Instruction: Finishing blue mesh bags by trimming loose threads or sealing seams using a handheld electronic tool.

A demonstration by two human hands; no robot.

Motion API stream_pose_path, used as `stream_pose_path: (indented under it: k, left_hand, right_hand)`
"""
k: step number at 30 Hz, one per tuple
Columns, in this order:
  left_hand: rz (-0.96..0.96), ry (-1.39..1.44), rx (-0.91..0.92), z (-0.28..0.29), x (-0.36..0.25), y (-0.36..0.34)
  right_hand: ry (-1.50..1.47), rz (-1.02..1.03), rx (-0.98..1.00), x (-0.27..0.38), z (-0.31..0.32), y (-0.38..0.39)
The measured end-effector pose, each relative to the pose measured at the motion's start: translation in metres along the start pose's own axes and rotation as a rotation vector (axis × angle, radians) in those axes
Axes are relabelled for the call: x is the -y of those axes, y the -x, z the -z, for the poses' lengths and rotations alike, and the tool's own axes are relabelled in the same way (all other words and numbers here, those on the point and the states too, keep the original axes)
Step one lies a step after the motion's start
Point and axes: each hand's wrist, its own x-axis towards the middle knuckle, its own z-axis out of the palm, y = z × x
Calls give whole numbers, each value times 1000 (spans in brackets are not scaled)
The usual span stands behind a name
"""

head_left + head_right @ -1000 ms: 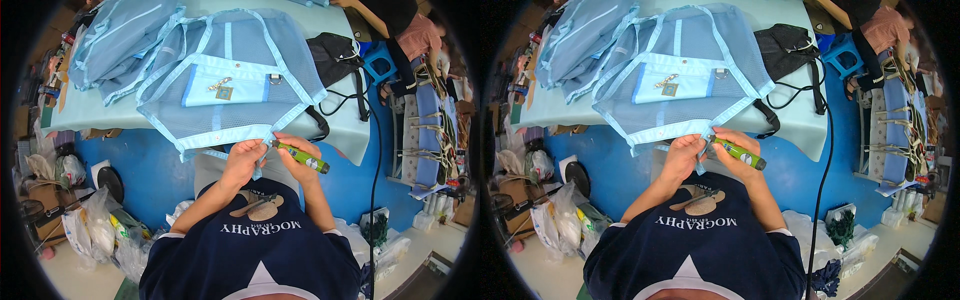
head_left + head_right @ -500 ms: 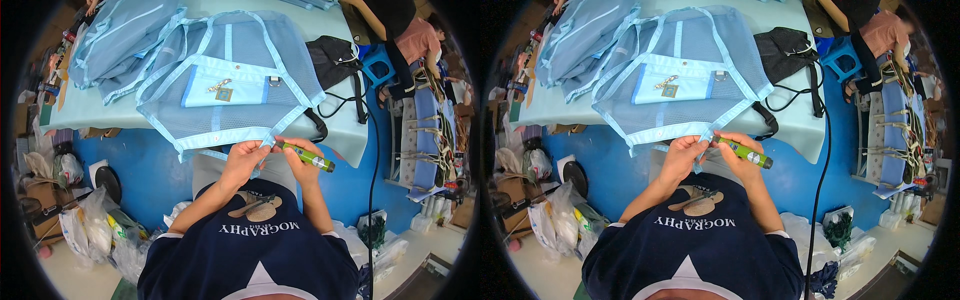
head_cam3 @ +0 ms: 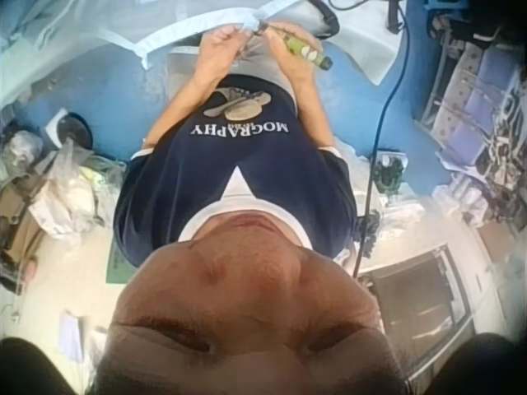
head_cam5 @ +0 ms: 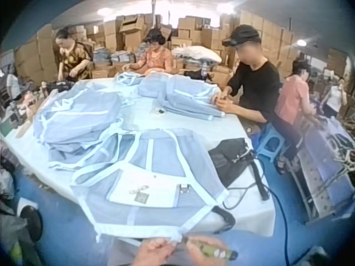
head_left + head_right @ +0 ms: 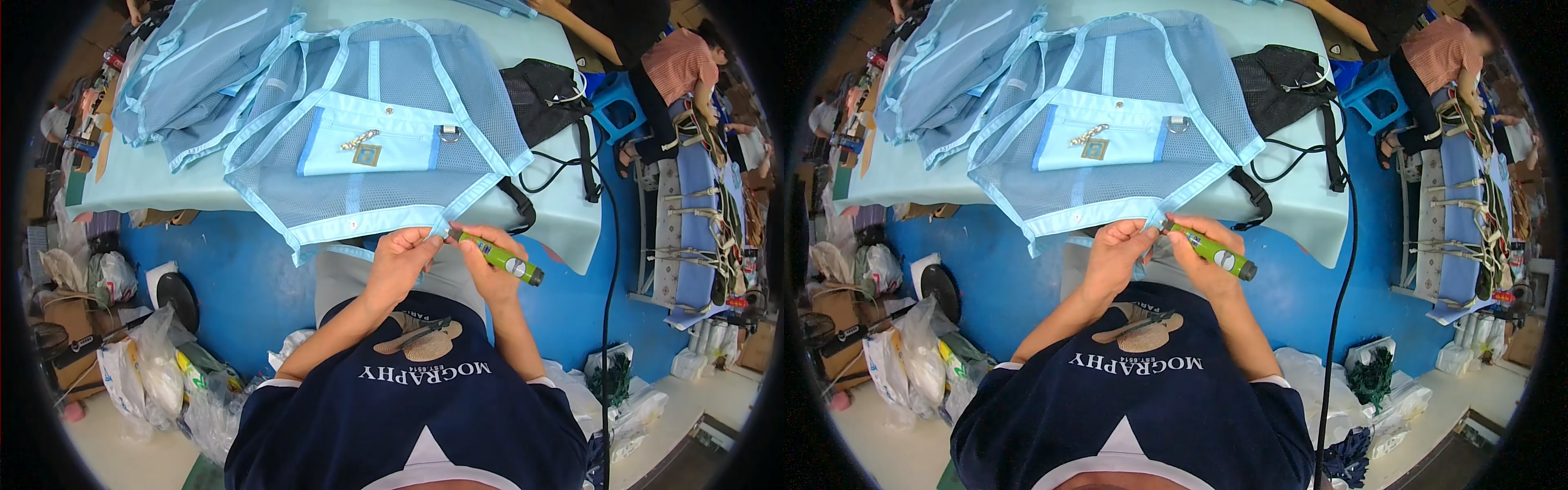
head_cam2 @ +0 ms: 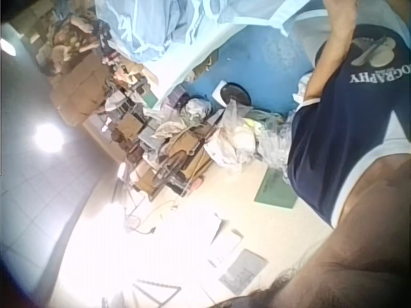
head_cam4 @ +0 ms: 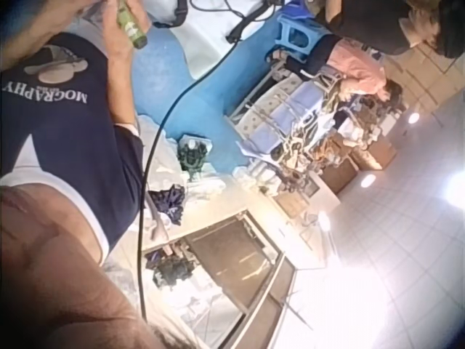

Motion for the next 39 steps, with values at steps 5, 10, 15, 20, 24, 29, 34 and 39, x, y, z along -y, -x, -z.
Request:
stream_pose_path:
  k: [5,10,15,20,24,29,34,39]
  left_hand:
    - [-5,37,-20,-3,0,-1]
    - [17,25,-25,-2,-1,2]
    - [30,-10,-44,-4,-4,1]
    - [22,-26,-62,-1,0,2]
    - [25,16,-48,-1,2,2]
    - [56,32,-33,2,4,2]
    - [16,15,-41,-2,2,1]
    - [39,24,-22,1,3,1]
  right_hand:
    - [41,107,11,3,-2,-2]
    - [4,58,-11,5,-2,-3]
    - [-126,76,-14,-1,-1,-1]
    - [-25,75,21,-2,-1,-1]
    - [28,102,10,1,0,-3]
    - [61,153,92,-1,6,-7]
    - [39,175,73,0,3,-7]
    - [48,118,20,1,1,-6]
